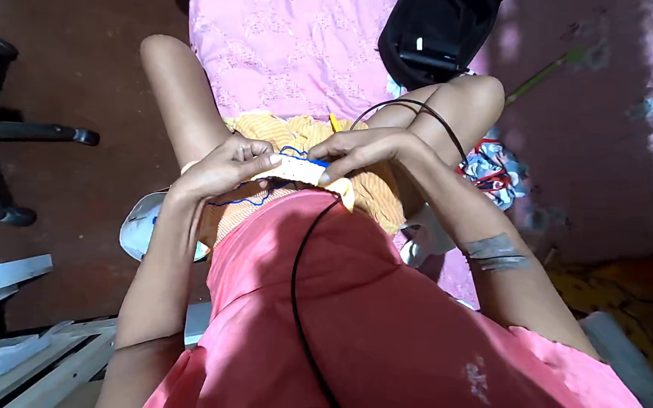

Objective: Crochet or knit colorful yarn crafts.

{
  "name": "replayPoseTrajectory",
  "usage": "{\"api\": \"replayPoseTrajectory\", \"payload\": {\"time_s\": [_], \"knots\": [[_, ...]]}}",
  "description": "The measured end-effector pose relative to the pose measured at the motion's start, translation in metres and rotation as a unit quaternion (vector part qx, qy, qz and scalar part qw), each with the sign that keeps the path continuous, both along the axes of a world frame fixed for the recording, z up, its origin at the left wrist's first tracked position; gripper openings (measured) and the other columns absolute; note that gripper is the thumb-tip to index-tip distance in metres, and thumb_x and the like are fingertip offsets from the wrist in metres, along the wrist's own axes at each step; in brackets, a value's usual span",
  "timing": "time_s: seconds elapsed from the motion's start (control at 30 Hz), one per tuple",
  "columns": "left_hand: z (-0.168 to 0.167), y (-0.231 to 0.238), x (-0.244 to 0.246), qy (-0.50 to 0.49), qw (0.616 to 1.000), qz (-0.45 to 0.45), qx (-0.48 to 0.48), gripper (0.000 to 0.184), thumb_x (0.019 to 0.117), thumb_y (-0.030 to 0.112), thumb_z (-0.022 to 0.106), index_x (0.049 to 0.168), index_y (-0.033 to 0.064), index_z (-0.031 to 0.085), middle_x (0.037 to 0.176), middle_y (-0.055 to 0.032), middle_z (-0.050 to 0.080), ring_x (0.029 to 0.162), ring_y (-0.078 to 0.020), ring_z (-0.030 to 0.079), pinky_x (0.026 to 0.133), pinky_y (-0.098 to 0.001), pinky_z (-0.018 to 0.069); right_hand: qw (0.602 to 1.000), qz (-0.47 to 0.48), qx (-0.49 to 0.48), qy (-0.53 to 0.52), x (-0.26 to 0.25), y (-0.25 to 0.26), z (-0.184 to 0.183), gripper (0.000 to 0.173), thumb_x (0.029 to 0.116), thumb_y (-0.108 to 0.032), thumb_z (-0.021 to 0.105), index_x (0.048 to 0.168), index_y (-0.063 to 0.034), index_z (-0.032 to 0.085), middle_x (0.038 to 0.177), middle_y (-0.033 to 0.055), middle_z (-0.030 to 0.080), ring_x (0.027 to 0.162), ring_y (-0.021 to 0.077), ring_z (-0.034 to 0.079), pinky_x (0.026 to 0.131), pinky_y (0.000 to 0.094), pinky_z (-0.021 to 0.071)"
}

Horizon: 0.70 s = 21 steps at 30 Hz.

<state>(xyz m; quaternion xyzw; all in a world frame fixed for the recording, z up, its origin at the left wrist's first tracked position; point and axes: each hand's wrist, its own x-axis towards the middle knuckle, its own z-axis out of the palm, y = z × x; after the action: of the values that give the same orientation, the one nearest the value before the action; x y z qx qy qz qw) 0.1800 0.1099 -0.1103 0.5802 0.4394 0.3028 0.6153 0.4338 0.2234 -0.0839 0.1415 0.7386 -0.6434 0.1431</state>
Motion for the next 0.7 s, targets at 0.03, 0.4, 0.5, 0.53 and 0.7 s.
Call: {"api": "replayPoseTrajectory", "payload": {"time_s": [0.03, 0.4, 0.5, 0.53, 0.7], "knots": [[0.001, 0.0, 0.002, 0.013, 1.0, -0.009, 0.012, 0.027, 0.1024, 0.016, 0.052, 0.077, 0.0166, 0.062, 0.064, 0.0117, 0.061, 0.055, 0.0052, 0.054, 0.052, -0.0124, 0.0441, 0.999, 0.018, 0.026, 0.015, -0.01, 0.001, -0.002, 0.021, 0.0982, -0.014, 0.065, 0.112, 0.0017, 0.067, 0.092, 0.0077, 0.067, 0.079, 0.0079, 0.062, 0.073, 0.027, 0.0526], [0.02, -0.017, -0.033, 0.079, 0.992, 0.086, 0.055, 0.021, 0.1003, 0.022, 0.056, 0.081, 0.0212, 0.063, 0.063, 0.0166, 0.058, 0.053, 0.0066, 0.053, 0.05, -0.0113, 0.0446, 0.985, -0.015, -0.17, 0.036, -0.02, -0.005, -0.017, 0.025, 0.0917, 0.004, 0.046, 0.112, 0.0012, 0.061, 0.081, 0.001, 0.064, 0.063, 0.0039, 0.058, 0.06, 0.0218, 0.0524], [0.012, -0.016, -0.038, 0.059, 0.994, 0.084, 0.048, 0.021, 0.0995, 0.02, 0.057, 0.079, 0.0214, 0.062, 0.062, 0.0162, 0.058, 0.053, 0.0066, 0.054, 0.05, -0.0113, 0.0451, 0.988, -0.02, -0.149, 0.021, 0.005, -0.001, -0.013, 0.026, 0.0996, 0.003, 0.045, 0.123, 0.0011, 0.056, 0.099, 0.0028, 0.066, 0.076, 0.0005, 0.06, 0.067, 0.0175, 0.0524], [0.011, -0.015, -0.036, 0.052, 0.994, 0.081, 0.042, 0.021, 0.0996, 0.018, 0.056, 0.079, 0.0209, 0.063, 0.062, 0.0158, 0.058, 0.052, 0.0063, 0.053, 0.05, -0.0111, 0.0446, 0.988, -0.017, -0.152, 0.031, 0.011, 0.0, -0.015, 0.026, 0.0999, 0.002, 0.044, 0.124, 0.0018, 0.054, 0.097, 0.0028, 0.064, 0.073, 0.0001, 0.059, 0.066, 0.0169, 0.0514], [0.003, -0.01, -0.032, 0.044, 0.996, 0.073, 0.011, 0.024, 0.1006, 0.014, 0.053, 0.08, 0.0201, 0.064, 0.063, 0.0148, 0.059, 0.052, 0.006, 0.052, 0.049, -0.0106, 0.0431, 0.989, -0.029, -0.14, -0.02, 0.027, -0.004, -0.012, 0.025, 0.1022, 0.001, 0.038, 0.116, 0.0032, 0.058, 0.079, 0.0021, 0.062, 0.064, 0.0046, 0.06, 0.063, 0.021, 0.0541]]}}
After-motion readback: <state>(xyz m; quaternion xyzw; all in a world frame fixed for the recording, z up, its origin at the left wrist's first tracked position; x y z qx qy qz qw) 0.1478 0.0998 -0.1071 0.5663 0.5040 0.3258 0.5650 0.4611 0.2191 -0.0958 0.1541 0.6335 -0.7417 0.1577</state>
